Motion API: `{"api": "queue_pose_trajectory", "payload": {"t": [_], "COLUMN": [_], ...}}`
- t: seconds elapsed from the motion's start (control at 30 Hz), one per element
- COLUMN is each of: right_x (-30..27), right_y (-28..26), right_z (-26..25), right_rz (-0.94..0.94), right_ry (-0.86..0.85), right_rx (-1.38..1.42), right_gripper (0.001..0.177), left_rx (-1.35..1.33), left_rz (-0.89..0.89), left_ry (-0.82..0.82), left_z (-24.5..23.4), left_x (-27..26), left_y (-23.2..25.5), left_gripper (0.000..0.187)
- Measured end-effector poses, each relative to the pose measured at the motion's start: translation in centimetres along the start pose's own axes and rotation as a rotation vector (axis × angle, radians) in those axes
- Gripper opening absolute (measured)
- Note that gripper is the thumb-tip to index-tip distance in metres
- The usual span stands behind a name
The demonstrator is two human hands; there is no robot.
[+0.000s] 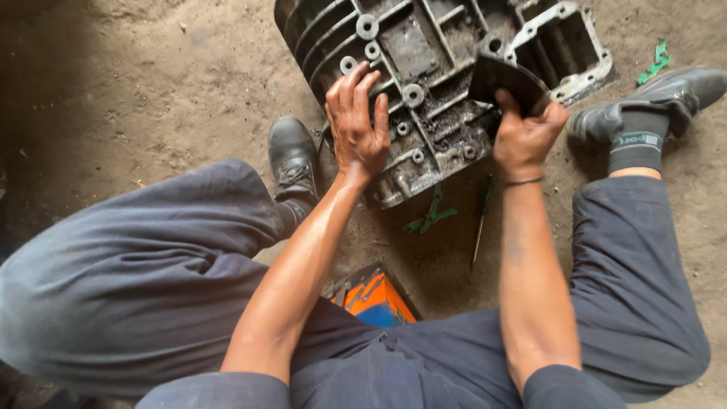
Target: The person scrapes the surface of a disassembled engine block using a metal scraper. They systematically remove grime and residue from the flat mating surfaces and internal cavities of the metal part.
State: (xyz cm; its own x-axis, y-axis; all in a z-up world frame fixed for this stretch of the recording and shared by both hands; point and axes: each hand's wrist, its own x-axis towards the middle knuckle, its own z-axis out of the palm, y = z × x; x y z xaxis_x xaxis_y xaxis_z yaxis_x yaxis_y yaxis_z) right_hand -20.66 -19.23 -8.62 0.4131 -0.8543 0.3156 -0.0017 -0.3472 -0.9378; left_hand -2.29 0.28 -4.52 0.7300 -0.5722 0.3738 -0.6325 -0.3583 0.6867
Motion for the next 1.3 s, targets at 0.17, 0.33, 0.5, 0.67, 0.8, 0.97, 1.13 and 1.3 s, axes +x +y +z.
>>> {"api": "queue_pose_trajectory", "payload": {"t": [0.17,0.33,0.5,0.67,0.8,0.97,1.13,1.3], "right_x": [1.4,1.7,1.8,1.5,2.5,1.8,2.1,1.5], "right_y": [0.6,-2.2,-2.1,-0.8,-2.8,-2.8,-2.8,-2.4], "right_z": [-1.4,-1.8,0.1,1.2,-1.7,0.5,0.7,0.2], "right_rz": [-0.019,0.002,0.063,0.029,0.033,0.104,0.059,0.002], "right_ry": [0.121,0.043,-0.004,-0.001,-0.145,-0.041,-0.134,-0.143], "right_rx": [0.233,-0.003,-0.099,0.176,-0.044,0.015,-0.060,0.056], "right_gripper": [0.020,0.021,0.021,0.022,0.018,0.021,0.009,0.011], "left_rx": [0.007,0.027,0.006,0.026,-0.001,0.014,-0.006,0.016], "left_rz": [0.016,0.016,0.008,0.005,0.018,0.008,0.004,0.008], "left_ry": [0.017,0.013,0.003,0.009,0.011,0.008,0.017,0.008], "left_z": [0.0,0.1,-0.1,0.0,0.1,0.1,0.0,0.0], "left_x": [0.5,0.8,0.0,0.2,0.5,0.8,0.5,0.7], "left_y": [0.0,0.3,0.4,0.1,0.6,0.4,0.4,0.6], "left_gripper": [0.032,0.034,0.033,0.033,0.033,0.032,0.033,0.034]}}
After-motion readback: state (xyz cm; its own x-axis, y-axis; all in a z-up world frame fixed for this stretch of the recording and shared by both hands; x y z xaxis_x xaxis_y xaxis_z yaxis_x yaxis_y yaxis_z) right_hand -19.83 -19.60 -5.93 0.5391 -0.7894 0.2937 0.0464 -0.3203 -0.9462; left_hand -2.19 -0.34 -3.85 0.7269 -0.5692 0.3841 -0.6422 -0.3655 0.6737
